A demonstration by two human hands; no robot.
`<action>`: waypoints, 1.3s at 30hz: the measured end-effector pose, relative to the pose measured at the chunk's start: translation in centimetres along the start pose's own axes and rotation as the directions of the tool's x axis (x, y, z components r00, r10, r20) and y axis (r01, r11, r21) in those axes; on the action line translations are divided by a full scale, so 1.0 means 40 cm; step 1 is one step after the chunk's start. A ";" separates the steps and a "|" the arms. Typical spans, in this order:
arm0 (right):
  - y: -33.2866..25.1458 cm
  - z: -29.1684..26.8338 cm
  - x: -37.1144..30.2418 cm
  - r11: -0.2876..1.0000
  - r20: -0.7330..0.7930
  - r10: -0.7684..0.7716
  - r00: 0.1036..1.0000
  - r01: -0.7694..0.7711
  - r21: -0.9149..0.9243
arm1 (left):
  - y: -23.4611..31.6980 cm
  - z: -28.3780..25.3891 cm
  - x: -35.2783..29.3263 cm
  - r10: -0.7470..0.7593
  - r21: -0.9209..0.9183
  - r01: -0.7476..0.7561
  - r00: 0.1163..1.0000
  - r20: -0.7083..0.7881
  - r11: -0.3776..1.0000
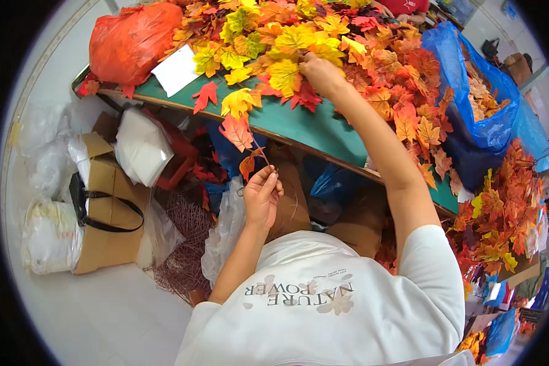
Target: The person attaches artificial maple leaves to a wire garland base by hand, twisting the stems of the leaves around the base.
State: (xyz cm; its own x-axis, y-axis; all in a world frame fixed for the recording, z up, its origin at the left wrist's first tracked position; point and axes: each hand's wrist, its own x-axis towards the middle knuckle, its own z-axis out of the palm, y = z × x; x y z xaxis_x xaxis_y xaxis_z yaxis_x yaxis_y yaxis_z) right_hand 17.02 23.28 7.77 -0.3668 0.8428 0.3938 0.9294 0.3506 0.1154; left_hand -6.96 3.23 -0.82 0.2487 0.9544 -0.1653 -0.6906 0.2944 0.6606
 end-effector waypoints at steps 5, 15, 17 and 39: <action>-0.033 -0.118 -0.016 0.988 -0.005 0.003 1.000 -0.004 -0.157 | -0.007 0.008 0.001 -0.035 -0.045 0.036 0.999 0.032 0.998; 0.029 -0.151 -0.029 0.989 -0.026 0.012 1.000 -0.008 0.146 | 0.001 0.024 -0.001 -0.031 -0.021 0.032 0.997 0.070 0.999; 0.029 -0.158 -0.025 0.968 0.020 0.064 0.998 -0.067 0.241 | 0.002 0.019 0.001 -0.023 -0.012 0.024 0.998 0.064 1.000; 0.022 -0.095 0.052 0.979 -0.010 0.132 0.991 -0.132 -0.152 | 0.010 0.014 0.024 -0.036 -0.058 0.040 0.997 0.068 0.998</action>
State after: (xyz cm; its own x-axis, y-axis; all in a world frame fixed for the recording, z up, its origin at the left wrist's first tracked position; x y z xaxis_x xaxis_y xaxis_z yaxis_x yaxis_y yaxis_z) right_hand 17.22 23.78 12.17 -0.2402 0.8776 0.4148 0.9650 0.1697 0.1998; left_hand -6.63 4.25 -0.31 0.3190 0.9375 -0.1394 -0.7180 0.3350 0.6101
